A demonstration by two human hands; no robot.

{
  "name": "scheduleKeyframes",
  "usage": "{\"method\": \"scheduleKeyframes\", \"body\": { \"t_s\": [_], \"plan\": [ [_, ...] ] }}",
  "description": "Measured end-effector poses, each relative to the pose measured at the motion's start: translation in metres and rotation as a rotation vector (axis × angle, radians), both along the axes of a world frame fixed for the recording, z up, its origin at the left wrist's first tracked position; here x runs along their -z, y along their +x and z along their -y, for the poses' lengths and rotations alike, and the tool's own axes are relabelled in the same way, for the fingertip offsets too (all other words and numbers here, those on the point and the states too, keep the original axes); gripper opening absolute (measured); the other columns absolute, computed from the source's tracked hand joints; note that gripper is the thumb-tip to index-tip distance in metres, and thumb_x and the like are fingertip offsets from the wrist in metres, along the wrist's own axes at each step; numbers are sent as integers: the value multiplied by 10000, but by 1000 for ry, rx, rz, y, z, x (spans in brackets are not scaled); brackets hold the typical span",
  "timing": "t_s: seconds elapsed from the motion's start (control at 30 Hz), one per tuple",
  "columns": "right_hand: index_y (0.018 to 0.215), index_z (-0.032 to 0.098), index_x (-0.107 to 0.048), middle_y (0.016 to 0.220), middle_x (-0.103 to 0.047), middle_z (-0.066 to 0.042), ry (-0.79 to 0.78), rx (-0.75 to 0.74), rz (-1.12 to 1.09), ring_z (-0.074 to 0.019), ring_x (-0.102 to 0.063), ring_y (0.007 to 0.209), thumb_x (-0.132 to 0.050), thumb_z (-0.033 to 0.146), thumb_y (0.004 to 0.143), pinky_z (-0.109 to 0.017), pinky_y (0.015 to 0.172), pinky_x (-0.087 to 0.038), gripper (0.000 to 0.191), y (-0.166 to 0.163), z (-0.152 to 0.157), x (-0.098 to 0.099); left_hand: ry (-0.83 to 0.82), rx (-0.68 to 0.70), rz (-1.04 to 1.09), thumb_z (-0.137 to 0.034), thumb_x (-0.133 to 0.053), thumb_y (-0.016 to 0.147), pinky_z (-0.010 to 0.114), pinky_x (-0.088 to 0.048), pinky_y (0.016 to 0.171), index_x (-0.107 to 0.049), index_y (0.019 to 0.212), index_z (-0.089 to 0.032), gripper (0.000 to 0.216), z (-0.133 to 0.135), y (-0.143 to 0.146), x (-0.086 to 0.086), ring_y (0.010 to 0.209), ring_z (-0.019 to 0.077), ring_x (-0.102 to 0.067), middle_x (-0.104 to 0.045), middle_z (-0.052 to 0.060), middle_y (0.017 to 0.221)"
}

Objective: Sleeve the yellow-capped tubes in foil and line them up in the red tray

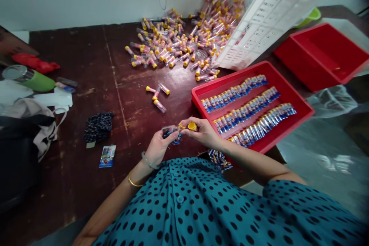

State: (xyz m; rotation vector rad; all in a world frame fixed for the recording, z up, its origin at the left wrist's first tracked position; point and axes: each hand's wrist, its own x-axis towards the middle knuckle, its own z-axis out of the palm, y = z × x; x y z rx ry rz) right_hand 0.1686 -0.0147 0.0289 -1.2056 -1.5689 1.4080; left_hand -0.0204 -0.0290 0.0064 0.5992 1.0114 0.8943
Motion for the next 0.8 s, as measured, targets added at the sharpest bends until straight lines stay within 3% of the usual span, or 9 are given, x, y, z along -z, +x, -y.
{"method": "scheduleKeyframes", "body": {
  "t_s": [0.27, 0.37, 0.47, 0.6, 0.7, 0.8],
  "plan": [
    [882, 182, -648, 849, -673, -24, -12, 40, -31, -138, -600, 715, -693, 427, 822, -254, 661, -479, 257, 18, -6, -6, -50, 48, 20, -310, -822, 701, 287, -533, 751, -724, 1002, -138, 360, -7, 17, -8, 802, 167, -666, -745, 56, 919],
    [949, 191, -629, 706, -617, 13, 10, 175, 7, -97, -517, 527, -655, 455, 845, -215, 495, -406, 285, 64, -32, -19, -81, 109, 70, -353, -760, 770, 298, -556, 714, -714, 1014, -144, 324, -12, 21, -10, 787, 184, -683, -737, 68, 900],
    [1037, 184, -595, 618, -550, 52, 69, 320, 158, -87, -452, 462, -645, 444, 842, -201, 442, -346, 329, 125, -70, -25, -90, 176, 38, -390, -733, 790, 291, -567, 628, -696, 970, -149, 304, -17, 24, -3, 751, 202, -699, -725, 65, 830],
    [953, 146, -629, 655, -587, 31, 24, 198, 496, -103, -505, 556, -684, 368, 797, -218, 537, -387, 277, 160, -111, -1, -87, 278, -61, -429, -753, 762, 238, -513, 463, -679, 932, -136, 346, -24, 36, 5, 627, 182, -683, -722, 77, 792],
    [908, 136, -658, 696, -606, 15, 17, 92, 575, -113, -526, 640, -710, 328, 775, -225, 609, -394, 239, 148, -124, 25, -98, 311, -32, -419, -769, 752, 277, -579, 584, -680, 975, -128, 378, -29, 47, 5, 699, 190, -706, -736, 98, 859],
    [900, 132, -654, 711, -591, 12, 58, 191, 548, -113, -504, 662, -663, 391, 820, -229, 625, -385, 271, 139, -124, 30, -115, 304, 9, -411, -779, 744, 304, -602, 639, -683, 961, -121, 375, -36, 58, 3, 743, 205, -719, -745, 113, 885]
  ]
}}
